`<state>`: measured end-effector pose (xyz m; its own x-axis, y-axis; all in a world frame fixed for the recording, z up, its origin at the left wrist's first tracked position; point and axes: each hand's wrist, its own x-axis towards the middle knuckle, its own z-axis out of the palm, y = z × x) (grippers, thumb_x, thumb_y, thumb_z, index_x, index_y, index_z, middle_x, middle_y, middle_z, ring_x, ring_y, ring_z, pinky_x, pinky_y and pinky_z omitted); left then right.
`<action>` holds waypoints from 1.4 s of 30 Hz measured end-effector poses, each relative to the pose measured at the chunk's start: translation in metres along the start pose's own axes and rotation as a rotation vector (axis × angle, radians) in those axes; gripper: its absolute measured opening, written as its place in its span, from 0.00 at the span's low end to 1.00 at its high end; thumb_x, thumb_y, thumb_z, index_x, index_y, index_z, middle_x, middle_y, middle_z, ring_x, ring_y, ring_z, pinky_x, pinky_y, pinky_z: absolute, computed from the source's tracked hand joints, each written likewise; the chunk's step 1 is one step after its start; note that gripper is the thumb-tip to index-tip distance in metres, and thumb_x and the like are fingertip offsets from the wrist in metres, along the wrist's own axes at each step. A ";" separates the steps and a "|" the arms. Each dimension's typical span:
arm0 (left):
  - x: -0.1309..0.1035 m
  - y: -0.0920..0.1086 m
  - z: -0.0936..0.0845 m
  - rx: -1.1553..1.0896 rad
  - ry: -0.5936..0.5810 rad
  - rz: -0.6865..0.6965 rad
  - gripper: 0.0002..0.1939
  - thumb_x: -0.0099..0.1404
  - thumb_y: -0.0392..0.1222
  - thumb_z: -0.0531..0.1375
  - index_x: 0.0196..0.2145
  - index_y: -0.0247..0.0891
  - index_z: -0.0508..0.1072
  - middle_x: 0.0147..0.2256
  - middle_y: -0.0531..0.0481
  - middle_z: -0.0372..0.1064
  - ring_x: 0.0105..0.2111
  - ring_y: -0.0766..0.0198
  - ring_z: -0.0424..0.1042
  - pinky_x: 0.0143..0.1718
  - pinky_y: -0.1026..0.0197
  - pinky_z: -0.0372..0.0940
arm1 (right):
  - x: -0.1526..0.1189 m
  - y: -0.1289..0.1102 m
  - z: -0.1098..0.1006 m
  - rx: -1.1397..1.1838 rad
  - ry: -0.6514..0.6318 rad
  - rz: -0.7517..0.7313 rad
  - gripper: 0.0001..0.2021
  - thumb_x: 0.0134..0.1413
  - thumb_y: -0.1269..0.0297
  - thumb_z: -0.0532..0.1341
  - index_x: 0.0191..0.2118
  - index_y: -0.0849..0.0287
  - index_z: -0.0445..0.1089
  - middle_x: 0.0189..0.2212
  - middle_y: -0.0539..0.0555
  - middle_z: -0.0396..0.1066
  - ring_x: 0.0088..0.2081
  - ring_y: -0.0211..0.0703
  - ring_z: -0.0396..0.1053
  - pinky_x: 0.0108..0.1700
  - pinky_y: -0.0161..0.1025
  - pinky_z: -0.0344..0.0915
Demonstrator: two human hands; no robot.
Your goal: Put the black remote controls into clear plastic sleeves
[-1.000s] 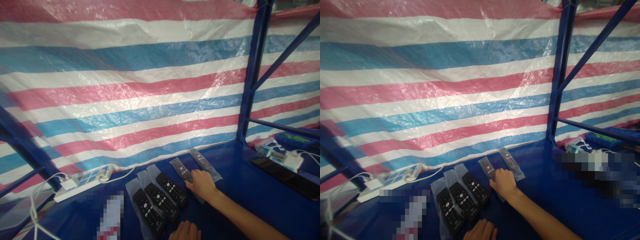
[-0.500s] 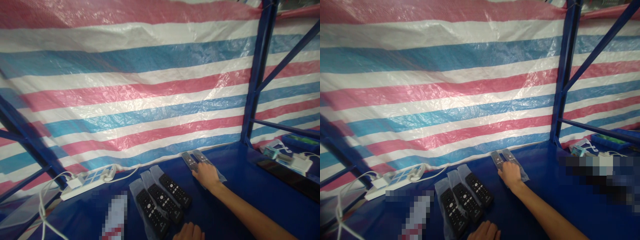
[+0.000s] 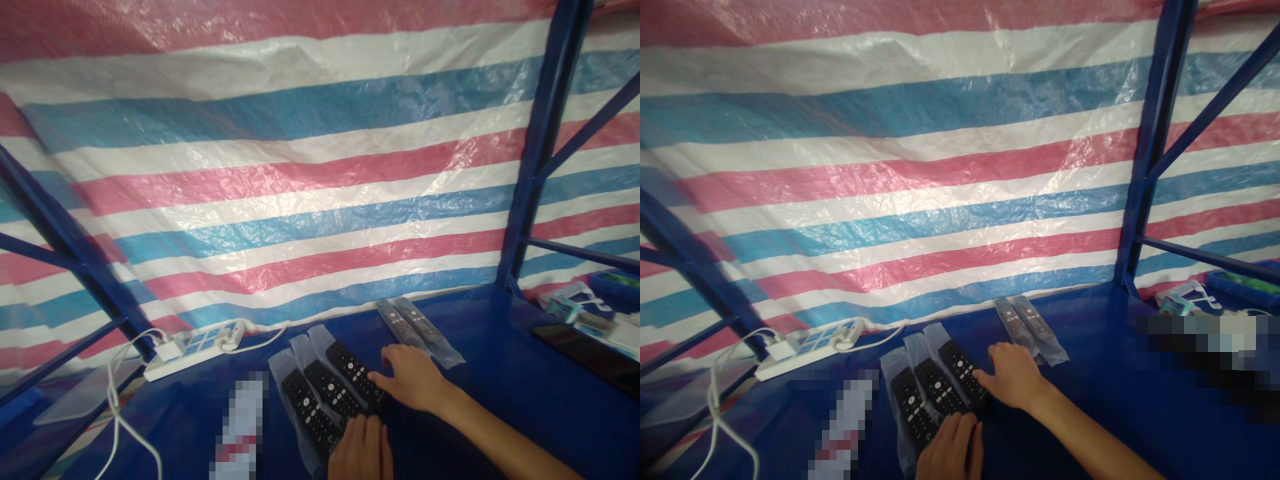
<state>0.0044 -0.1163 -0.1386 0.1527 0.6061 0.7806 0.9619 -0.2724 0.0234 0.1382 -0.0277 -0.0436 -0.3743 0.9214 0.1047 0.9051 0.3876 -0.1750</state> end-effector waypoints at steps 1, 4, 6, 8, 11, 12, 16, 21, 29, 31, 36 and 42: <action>0.003 -0.003 -0.003 0.023 0.014 -0.023 0.09 0.66 0.33 0.48 0.35 0.42 0.66 0.27 0.54 0.69 0.28 0.66 0.70 0.30 0.66 0.62 | -0.004 -0.005 0.000 0.027 -0.037 -0.033 0.18 0.54 0.48 0.57 0.34 0.59 0.73 0.34 0.58 0.76 0.39 0.52 0.74 0.39 0.41 0.64; 0.012 -0.007 -0.010 0.087 -0.005 -0.087 0.09 0.67 0.34 0.49 0.39 0.39 0.69 0.32 0.51 0.70 0.35 0.63 0.70 0.35 0.63 0.63 | -0.010 -0.017 -0.001 0.029 -0.112 -0.081 0.19 0.52 0.50 0.58 0.36 0.62 0.74 0.36 0.61 0.76 0.40 0.57 0.73 0.40 0.45 0.65; 0.016 -0.005 -0.011 0.108 -0.079 -0.129 0.09 0.66 0.34 0.50 0.36 0.40 0.70 0.32 0.51 0.69 0.35 0.62 0.69 0.34 0.61 0.63 | -0.010 -0.022 -0.003 -0.011 -0.137 -0.096 0.18 0.52 0.52 0.57 0.37 0.64 0.74 0.38 0.63 0.76 0.42 0.58 0.74 0.41 0.46 0.66; 0.020 -0.001 -0.012 0.131 -0.165 -0.172 0.10 0.64 0.32 0.52 0.33 0.40 0.72 0.31 0.51 0.68 0.34 0.62 0.68 0.34 0.61 0.62 | -0.008 -0.025 -0.004 -0.036 -0.146 -0.100 0.18 0.52 0.55 0.57 0.38 0.64 0.75 0.38 0.64 0.77 0.42 0.58 0.74 0.41 0.46 0.66; 0.029 0.006 -0.013 0.153 -0.323 -0.246 0.10 0.62 0.30 0.53 0.31 0.39 0.74 0.32 0.50 0.69 0.35 0.61 0.68 0.36 0.61 0.63 | -0.007 -0.029 -0.006 -0.050 -0.144 -0.095 0.15 0.51 0.59 0.57 0.36 0.64 0.76 0.36 0.65 0.77 0.41 0.57 0.75 0.41 0.45 0.67; 0.033 0.008 -0.014 0.155 -0.395 -0.271 0.11 0.62 0.30 0.54 0.31 0.39 0.75 0.32 0.50 0.70 0.36 0.61 0.68 0.36 0.61 0.63 | -0.006 -0.030 -0.007 -0.055 -0.143 -0.096 0.15 0.51 0.60 0.57 0.36 0.64 0.76 0.36 0.65 0.77 0.41 0.57 0.75 0.40 0.45 0.67; 0.052 0.012 -0.022 0.171 -0.640 -0.331 0.12 0.63 0.30 0.53 0.35 0.38 0.77 0.39 0.46 0.71 0.42 0.57 0.68 0.39 0.59 0.65 | -0.006 -0.032 -0.007 -0.079 -0.148 -0.104 0.14 0.49 0.61 0.59 0.36 0.65 0.77 0.37 0.66 0.77 0.41 0.59 0.75 0.41 0.44 0.67; 0.076 0.014 -0.032 0.148 -0.827 -0.387 0.15 0.64 0.28 0.51 0.35 0.36 0.77 0.41 0.42 0.71 0.44 0.56 0.69 0.37 0.59 0.66 | -0.002 -0.030 -0.006 -0.096 -0.155 -0.118 0.14 0.46 0.60 0.63 0.36 0.65 0.77 0.37 0.66 0.77 0.41 0.60 0.75 0.41 0.44 0.67; 0.098 0.020 -0.038 0.159 -0.997 -0.335 0.19 0.65 0.24 0.47 0.40 0.35 0.76 0.42 0.42 0.72 0.47 0.58 0.70 0.41 0.60 0.66 | 0.000 -0.015 -0.007 -0.026 -0.128 -0.050 0.15 0.45 0.56 0.61 0.33 0.64 0.77 0.34 0.66 0.78 0.39 0.59 0.75 0.36 0.43 0.67; 0.097 0.020 -0.033 0.178 -0.950 -0.300 0.18 0.65 0.24 0.48 0.41 0.34 0.74 0.43 0.43 0.71 0.46 0.58 0.69 0.42 0.59 0.66 | -0.002 -0.007 -0.009 -0.006 -0.113 -0.018 0.14 0.45 0.56 0.61 0.31 0.62 0.76 0.33 0.64 0.78 0.38 0.58 0.76 0.35 0.41 0.66; 0.088 0.015 -0.016 0.204 -0.820 -0.187 0.16 0.62 0.23 0.50 0.40 0.35 0.73 0.40 0.45 0.70 0.43 0.59 0.69 0.41 0.59 0.65 | -0.009 0.021 -0.014 0.066 -0.061 0.060 0.10 0.45 0.58 0.60 0.28 0.58 0.74 0.30 0.58 0.78 0.35 0.52 0.75 0.30 0.37 0.59; 0.084 0.014 0.001 0.215 -0.801 -0.168 0.15 0.62 0.24 0.49 0.39 0.33 0.73 0.40 0.42 0.69 0.43 0.56 0.67 0.41 0.56 0.61 | -0.017 0.038 -0.016 0.156 -0.040 0.090 0.08 0.44 0.58 0.62 0.24 0.57 0.71 0.24 0.53 0.75 0.28 0.45 0.72 0.25 0.35 0.50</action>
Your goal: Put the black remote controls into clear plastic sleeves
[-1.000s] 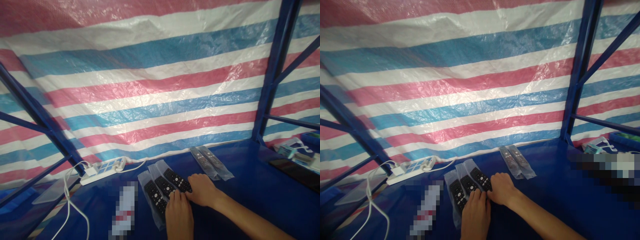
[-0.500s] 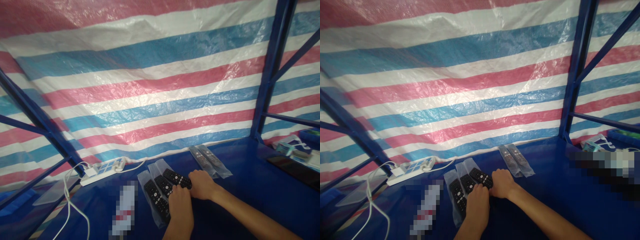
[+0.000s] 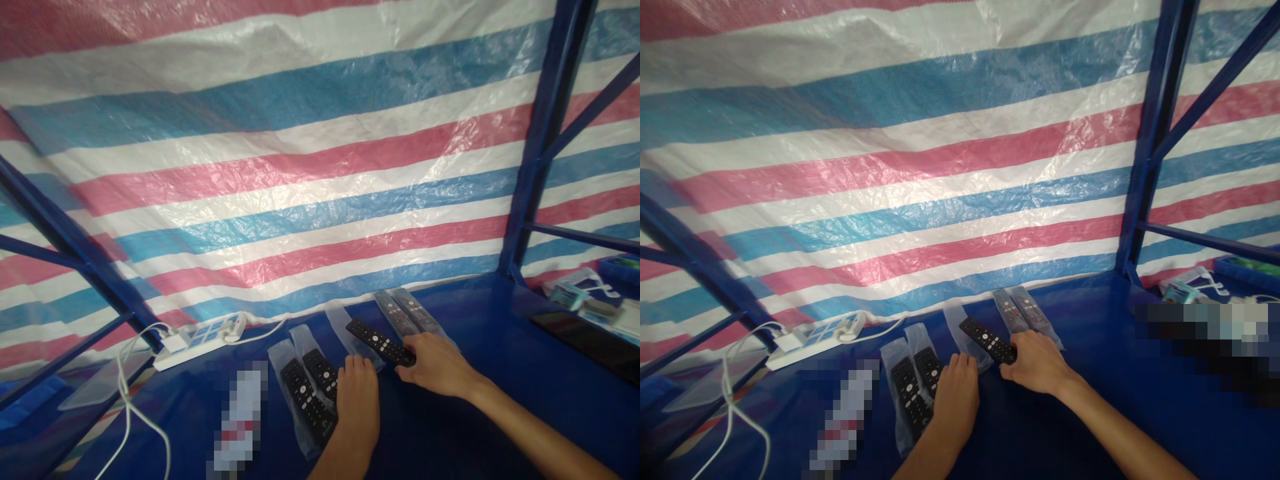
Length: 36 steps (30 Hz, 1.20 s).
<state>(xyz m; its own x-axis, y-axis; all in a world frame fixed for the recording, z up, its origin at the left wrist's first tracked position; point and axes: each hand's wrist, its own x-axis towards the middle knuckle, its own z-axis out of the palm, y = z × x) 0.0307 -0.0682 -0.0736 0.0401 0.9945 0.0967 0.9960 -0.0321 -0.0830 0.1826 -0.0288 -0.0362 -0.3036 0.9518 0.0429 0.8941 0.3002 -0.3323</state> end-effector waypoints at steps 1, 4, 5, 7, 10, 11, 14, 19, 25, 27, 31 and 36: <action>0.002 0.001 0.000 0.001 0.005 -0.002 0.15 0.62 0.25 0.49 0.39 0.33 0.73 0.41 0.41 0.69 0.44 0.56 0.66 0.42 0.55 0.61 | -0.001 0.000 0.000 0.006 -0.009 -0.004 0.08 0.43 0.59 0.62 0.23 0.57 0.71 0.24 0.53 0.75 0.28 0.44 0.72 0.25 0.35 0.50; 0.006 0.000 -0.001 -0.003 0.008 -0.037 0.17 0.63 0.25 0.48 0.41 0.33 0.73 0.42 0.41 0.69 0.45 0.56 0.66 0.43 0.55 0.61 | -0.005 0.001 -0.001 0.023 -0.044 -0.016 0.07 0.42 0.60 0.62 0.22 0.57 0.70 0.23 0.51 0.74 0.26 0.42 0.70 0.25 0.34 0.49; 0.007 -0.001 -0.002 -0.010 0.003 -0.057 0.17 0.63 0.24 0.48 0.42 0.33 0.72 0.42 0.41 0.70 0.45 0.56 0.66 0.43 0.55 0.61 | -0.007 0.002 -0.003 0.029 -0.053 -0.023 0.07 0.42 0.60 0.62 0.22 0.57 0.70 0.22 0.51 0.73 0.25 0.41 0.69 0.24 0.35 0.48; 0.009 -0.004 -0.003 -0.030 -0.001 -0.091 0.18 0.63 0.23 0.47 0.44 0.34 0.71 0.42 0.43 0.70 0.44 0.58 0.67 0.43 0.58 0.61 | -0.010 0.005 -0.008 0.040 -0.071 -0.038 0.07 0.42 0.60 0.61 0.21 0.57 0.69 0.21 0.50 0.72 0.24 0.40 0.67 0.24 0.35 0.47; 0.011 -0.012 -0.001 -0.055 0.038 -0.113 0.18 0.63 0.23 0.48 0.43 0.35 0.71 0.41 0.46 0.70 0.44 0.60 0.68 0.43 0.61 0.61 | -0.015 0.014 -0.019 0.058 -0.110 -0.053 0.07 0.42 0.60 0.61 0.21 0.56 0.68 0.21 0.48 0.71 0.24 0.39 0.65 0.24 0.34 0.47; 0.011 -0.015 0.000 -0.061 0.060 -0.119 0.17 0.63 0.23 0.49 0.42 0.35 0.71 0.40 0.47 0.70 0.44 0.61 0.68 0.43 0.61 0.61 | -0.017 0.018 -0.024 0.063 -0.125 -0.055 0.07 0.42 0.60 0.61 0.21 0.56 0.68 0.21 0.48 0.70 0.24 0.39 0.65 0.24 0.34 0.47; 0.013 -0.022 0.005 -0.073 0.114 -0.135 0.15 0.65 0.26 0.48 0.39 0.36 0.72 0.38 0.48 0.69 0.42 0.61 0.68 0.42 0.62 0.60 | -0.021 0.027 -0.034 0.083 -0.163 -0.074 0.07 0.41 0.61 0.61 0.20 0.56 0.67 0.20 0.47 0.68 0.23 0.39 0.64 0.24 0.34 0.47; 0.018 -0.027 0.008 -0.135 0.142 -0.143 0.15 0.66 0.28 0.47 0.35 0.37 0.73 0.36 0.49 0.69 0.38 0.63 0.69 0.40 0.63 0.59 | -0.025 0.034 -0.039 0.106 -0.239 -0.121 0.07 0.39 0.61 0.62 0.19 0.56 0.65 0.18 0.46 0.65 0.23 0.38 0.62 0.24 0.34 0.47; 0.020 -0.030 0.002 -0.176 0.110 -0.177 0.14 0.69 0.32 0.48 0.33 0.37 0.73 0.34 0.49 0.70 0.36 0.64 0.69 0.36 0.63 0.57 | -0.026 0.035 -0.037 0.101 -0.259 -0.126 0.08 0.37 0.61 0.62 0.18 0.57 0.64 0.18 0.45 0.62 0.22 0.36 0.60 0.23 0.33 0.45; 0.020 -0.030 0.001 -0.180 0.100 -0.187 0.14 0.69 0.33 0.48 0.34 0.37 0.73 0.34 0.49 0.70 0.36 0.64 0.69 0.36 0.63 0.57 | -0.026 0.034 -0.037 0.110 -0.271 -0.127 0.08 0.37 0.61 0.62 0.18 0.57 0.64 0.18 0.45 0.62 0.22 0.36 0.60 0.23 0.33 0.45; 0.019 -0.029 0.001 -0.194 0.086 -0.168 0.15 0.70 0.33 0.47 0.34 0.37 0.72 0.35 0.49 0.70 0.36 0.64 0.69 0.37 0.63 0.57 | -0.025 0.027 -0.036 0.104 -0.255 -0.125 0.07 0.37 0.61 0.62 0.19 0.57 0.66 0.19 0.47 0.65 0.23 0.37 0.62 0.23 0.33 0.46; 0.017 -0.027 0.004 -0.168 0.101 -0.085 0.15 0.67 0.28 0.46 0.36 0.37 0.72 0.36 0.49 0.69 0.40 0.63 0.68 0.40 0.63 0.59 | -0.023 0.016 -0.025 0.049 -0.217 -0.098 0.07 0.38 0.60 0.62 0.21 0.58 0.69 0.22 0.50 0.71 0.25 0.40 0.66 0.24 0.34 0.47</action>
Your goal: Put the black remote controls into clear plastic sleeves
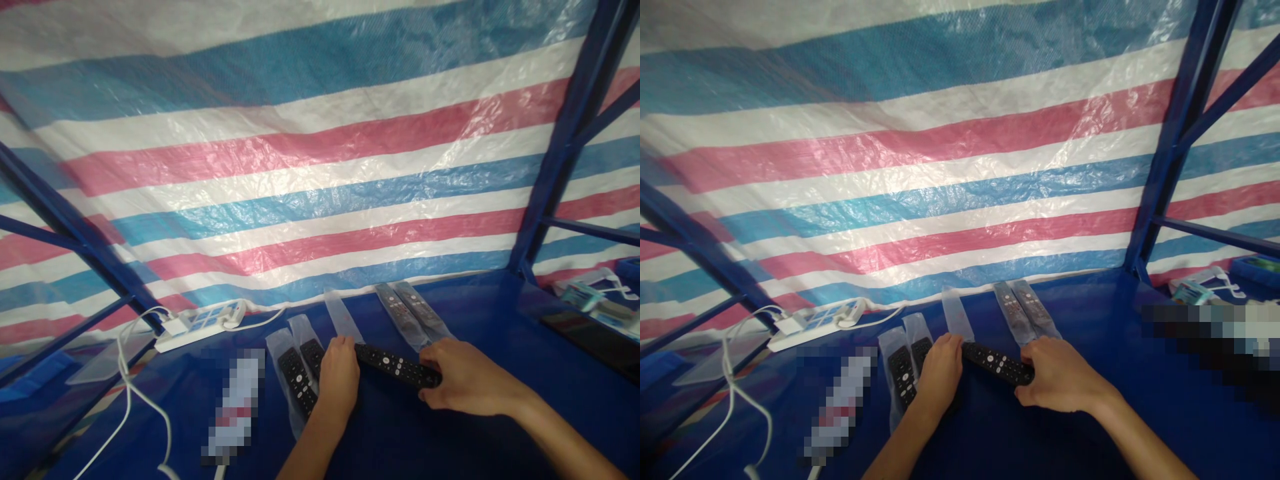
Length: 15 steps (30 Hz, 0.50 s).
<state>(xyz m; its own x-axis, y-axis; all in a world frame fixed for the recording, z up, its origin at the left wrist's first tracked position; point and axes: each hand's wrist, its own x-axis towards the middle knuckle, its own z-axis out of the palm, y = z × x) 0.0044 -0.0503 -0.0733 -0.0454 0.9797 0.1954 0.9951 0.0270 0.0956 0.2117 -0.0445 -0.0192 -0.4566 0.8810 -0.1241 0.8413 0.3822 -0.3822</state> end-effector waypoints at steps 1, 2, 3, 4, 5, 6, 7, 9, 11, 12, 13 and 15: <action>-0.001 0.000 0.001 0.013 0.002 0.001 0.15 0.67 0.27 0.46 0.36 0.37 0.72 0.37 0.49 0.69 0.41 0.62 0.68 0.41 0.63 0.59 | 0.001 -0.001 0.003 -0.017 0.011 0.003 0.07 0.38 0.60 0.62 0.21 0.58 0.69 0.22 0.50 0.72 0.25 0.40 0.67 0.25 0.35 0.47; -0.001 -0.001 0.001 0.025 -0.001 -0.006 0.15 0.66 0.26 0.47 0.37 0.37 0.71 0.38 0.48 0.69 0.42 0.62 0.68 0.42 0.63 0.59 | 0.003 -0.003 0.006 -0.035 0.023 0.005 0.07 0.38 0.60 0.62 0.21 0.58 0.69 0.23 0.51 0.72 0.26 0.41 0.67 0.25 0.35 0.46; -0.002 -0.001 0.002 0.033 -0.007 -0.016 0.15 0.65 0.25 0.47 0.38 0.36 0.71 0.38 0.48 0.69 0.42 0.62 0.68 0.43 0.62 0.59 | 0.004 -0.003 0.009 -0.051 0.035 0.006 0.08 0.38 0.59 0.62 0.21 0.58 0.69 0.23 0.52 0.73 0.26 0.41 0.67 0.25 0.35 0.46; -0.002 -0.002 0.003 0.039 -0.014 -0.031 0.15 0.64 0.24 0.47 0.38 0.35 0.71 0.39 0.47 0.69 0.43 0.61 0.67 0.44 0.62 0.59 | 0.005 -0.004 0.012 -0.063 0.046 0.008 0.08 0.38 0.59 0.62 0.21 0.58 0.69 0.23 0.52 0.73 0.26 0.41 0.67 0.25 0.36 0.46; -0.003 -0.002 0.003 0.041 -0.020 -0.043 0.15 0.63 0.24 0.48 0.38 0.35 0.71 0.39 0.47 0.69 0.43 0.61 0.67 0.45 0.61 0.59 | 0.005 -0.005 0.013 -0.068 0.055 0.010 0.08 0.38 0.59 0.62 0.21 0.59 0.69 0.23 0.53 0.73 0.26 0.41 0.66 0.25 0.36 0.45; -0.004 -0.002 0.004 0.041 -0.022 -0.053 0.15 0.63 0.24 0.48 0.38 0.35 0.71 0.39 0.46 0.69 0.43 0.60 0.67 0.45 0.60 0.59 | 0.005 -0.006 0.014 -0.068 0.060 0.015 0.08 0.39 0.59 0.62 0.21 0.59 0.69 0.23 0.53 0.73 0.25 0.41 0.66 0.25 0.36 0.45; -0.004 -0.002 0.005 0.038 -0.020 -0.057 0.15 0.63 0.24 0.48 0.38 0.35 0.71 0.39 0.45 0.69 0.43 0.59 0.67 0.45 0.60 0.60 | 0.005 -0.007 0.015 -0.066 0.062 0.022 0.08 0.39 0.59 0.61 0.21 0.59 0.69 0.22 0.53 0.72 0.25 0.41 0.66 0.25 0.36 0.45; -0.005 -0.001 0.006 0.024 -0.005 -0.040 0.15 0.63 0.25 0.47 0.39 0.35 0.71 0.39 0.45 0.68 0.43 0.59 0.67 0.44 0.59 0.60 | 0.005 -0.009 0.015 -0.066 0.065 0.032 0.08 0.40 0.59 0.61 0.21 0.59 0.69 0.22 0.53 0.73 0.24 0.41 0.66 0.25 0.36 0.44; -0.005 0.001 0.007 0.009 -0.003 0.003 0.16 0.64 0.25 0.47 0.39 0.35 0.71 0.39 0.46 0.68 0.43 0.59 0.67 0.45 0.59 0.60 | 0.005 -0.012 0.016 -0.074 0.066 0.029 0.08 0.39 0.59 0.62 0.21 0.58 0.69 0.23 0.54 0.73 0.25 0.42 0.67 0.25 0.37 0.45; -0.004 0.003 0.007 0.002 -0.010 0.027 0.16 0.63 0.25 0.47 0.39 0.35 0.71 0.39 0.46 0.68 0.43 0.59 0.67 0.45 0.59 0.60 | 0.006 -0.013 0.017 -0.082 0.066 0.025 0.08 0.39 0.59 0.62 0.21 0.58 0.69 0.24 0.54 0.74 0.26 0.43 0.68 0.25 0.37 0.45; -0.004 0.004 0.008 -0.004 -0.017 0.049 0.17 0.63 0.24 0.47 0.40 0.36 0.71 0.39 0.47 0.69 0.43 0.59 0.67 0.46 0.59 0.60 | 0.007 -0.015 0.019 -0.091 0.066 0.021 0.08 0.39 0.59 0.62 0.22 0.58 0.70 0.24 0.55 0.74 0.27 0.44 0.69 0.25 0.37 0.46; -0.003 0.005 0.009 -0.009 -0.028 0.077 0.18 0.63 0.23 0.46 0.39 0.36 0.71 0.39 0.47 0.69 0.43 0.59 0.67 0.45 0.59 0.60 | 0.010 -0.017 0.025 -0.113 0.070 0.017 0.08 0.39 0.59 0.62 0.23 0.58 0.70 0.26 0.55 0.76 0.29 0.46 0.70 0.27 0.38 0.47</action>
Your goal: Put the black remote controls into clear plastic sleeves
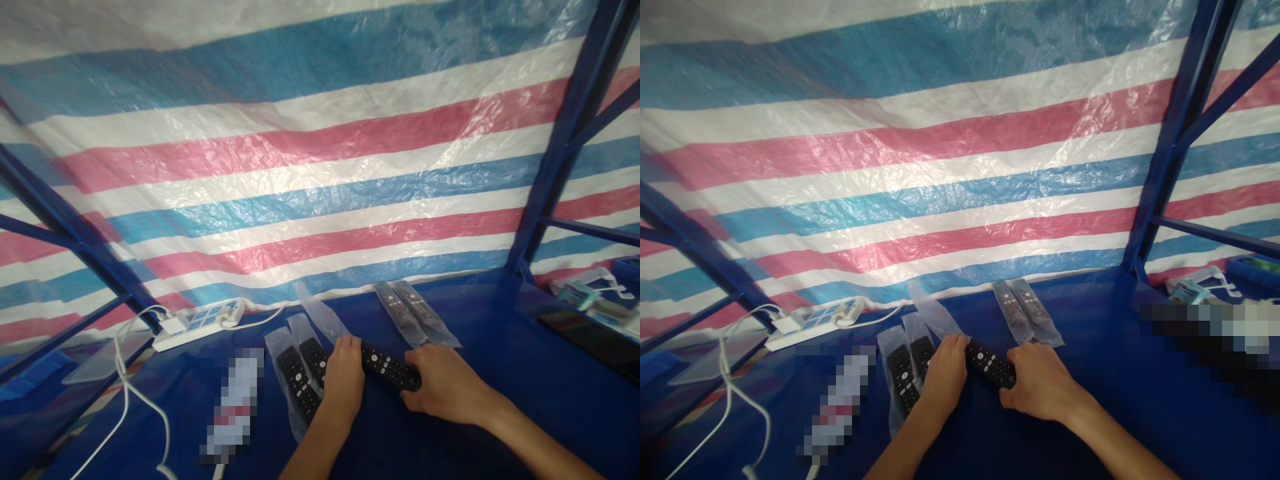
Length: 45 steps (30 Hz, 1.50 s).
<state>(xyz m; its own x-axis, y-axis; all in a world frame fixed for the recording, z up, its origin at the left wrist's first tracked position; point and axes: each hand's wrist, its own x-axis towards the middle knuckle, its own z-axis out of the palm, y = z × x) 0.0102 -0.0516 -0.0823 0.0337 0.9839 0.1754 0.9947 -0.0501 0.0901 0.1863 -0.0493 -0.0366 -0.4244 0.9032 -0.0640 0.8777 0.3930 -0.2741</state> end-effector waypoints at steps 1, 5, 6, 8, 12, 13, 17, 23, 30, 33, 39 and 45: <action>0.000 0.000 0.001 0.000 0.004 0.009 0.18 0.63 0.23 0.46 0.39 0.36 0.71 0.39 0.47 0.69 0.43 0.59 0.67 0.45 0.59 0.60 | 0.001 -0.001 0.003 -0.010 0.006 -0.004 0.08 0.40 0.59 0.61 0.23 0.58 0.71 0.27 0.56 0.76 0.29 0.47 0.71 0.27 0.38 0.47; -0.003 -0.004 0.003 -0.003 0.042 0.018 0.18 0.62 0.23 0.46 0.41 0.36 0.71 0.40 0.47 0.69 0.43 0.60 0.66 0.46 0.59 0.60 | 0.004 0.000 0.012 -0.014 0.032 -0.013 0.08 0.40 0.58 0.61 0.24 0.57 0.70 0.27 0.56 0.76 0.30 0.48 0.72 0.28 0.39 0.48; -0.003 -0.005 0.003 -0.005 0.051 0.001 0.18 0.63 0.24 0.46 0.41 0.36 0.70 0.40 0.47 0.69 0.43 0.60 0.67 0.46 0.60 0.60 | 0.005 0.001 0.013 -0.006 0.038 -0.015 0.08 0.40 0.58 0.61 0.24 0.57 0.70 0.27 0.56 0.76 0.30 0.48 0.72 0.28 0.38 0.48; -0.004 -0.008 0.001 -0.003 0.063 -0.057 0.17 0.65 0.26 0.46 0.41 0.36 0.71 0.39 0.46 0.69 0.43 0.60 0.67 0.45 0.60 0.60 | 0.005 0.003 0.011 0.017 0.053 -0.034 0.08 0.40 0.58 0.61 0.24 0.57 0.69 0.27 0.55 0.76 0.30 0.47 0.71 0.28 0.38 0.48; -0.003 -0.008 -0.002 0.009 0.069 -0.109 0.16 0.65 0.26 0.46 0.39 0.36 0.71 0.39 0.47 0.68 0.42 0.60 0.67 0.43 0.60 0.60 | 0.005 0.004 0.006 0.061 0.065 -0.098 0.07 0.38 0.60 0.63 0.24 0.57 0.68 0.29 0.52 0.75 0.30 0.44 0.70 0.29 0.36 0.49; -0.003 -0.008 -0.002 0.008 0.073 -0.084 0.15 0.65 0.26 0.46 0.38 0.37 0.70 0.39 0.47 0.68 0.42 0.60 0.67 0.43 0.60 0.60 | 0.006 0.004 0.006 0.066 0.067 -0.106 0.07 0.38 0.60 0.63 0.24 0.57 0.68 0.28 0.52 0.75 0.30 0.44 0.70 0.29 0.36 0.49; -0.005 -0.006 -0.003 0.002 0.120 -0.028 0.15 0.64 0.25 0.48 0.38 0.38 0.70 0.38 0.49 0.68 0.42 0.60 0.66 0.44 0.59 0.60 | 0.007 0.002 0.008 0.097 0.081 -0.082 0.07 0.39 0.59 0.63 0.23 0.57 0.68 0.26 0.51 0.74 0.28 0.42 0.68 0.27 0.35 0.48; -0.007 -0.009 -0.006 0.060 0.164 -0.129 0.14 0.65 0.26 0.46 0.36 0.35 0.69 0.37 0.47 0.67 0.41 0.58 0.66 0.42 0.58 0.62 | 0.008 0.001 0.005 0.142 0.102 0.003 0.07 0.41 0.59 0.62 0.23 0.57 0.68 0.24 0.51 0.73 0.26 0.39 0.66 0.26 0.35 0.47; -0.006 -0.009 -0.007 -0.029 0.130 -0.101 0.15 0.63 0.24 0.46 0.39 0.36 0.68 0.38 0.47 0.66 0.42 0.60 0.67 0.44 0.60 0.62 | 0.008 0.000 0.010 0.126 0.103 -0.082 0.06 0.41 0.61 0.62 0.24 0.57 0.68 0.27 0.51 0.74 0.29 0.42 0.70 0.29 0.35 0.51; -0.009 -0.001 -0.004 -0.066 0.087 -0.036 0.17 0.60 0.22 0.47 0.40 0.37 0.67 0.40 0.47 0.66 0.44 0.60 0.66 0.45 0.60 0.62 | 0.009 -0.003 0.014 0.084 0.110 -0.080 0.06 0.42 0.61 0.61 0.25 0.57 0.68 0.28 0.53 0.76 0.31 0.45 0.72 0.30 0.36 0.52; -0.020 0.021 -0.002 -0.156 -0.060 0.067 0.18 0.57 0.22 0.47 0.41 0.38 0.66 0.42 0.47 0.67 0.45 0.59 0.65 0.45 0.59 0.60 | 0.015 -0.011 0.022 0.030 0.103 0.023 0.08 0.45 0.58 0.61 0.26 0.57 0.69 0.28 0.56 0.77 0.33 0.50 0.73 0.30 0.38 0.53; -0.025 0.023 -0.001 -0.249 -0.088 0.082 0.17 0.59 0.24 0.47 0.40 0.39 0.66 0.41 0.49 0.68 0.43 0.61 0.65 0.44 0.61 0.60 | 0.019 -0.010 0.024 0.074 0.083 0.044 0.11 0.49 0.55 0.60 0.26 0.58 0.69 0.27 0.55 0.75 0.31 0.47 0.72 0.29 0.37 0.52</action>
<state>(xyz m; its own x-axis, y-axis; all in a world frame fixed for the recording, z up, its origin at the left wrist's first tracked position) 0.0321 -0.0778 -0.0837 0.1319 0.9855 0.1068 0.9342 -0.1596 0.3191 0.1641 -0.0398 -0.0579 -0.3633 0.9317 0.0017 0.8748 0.3418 -0.3434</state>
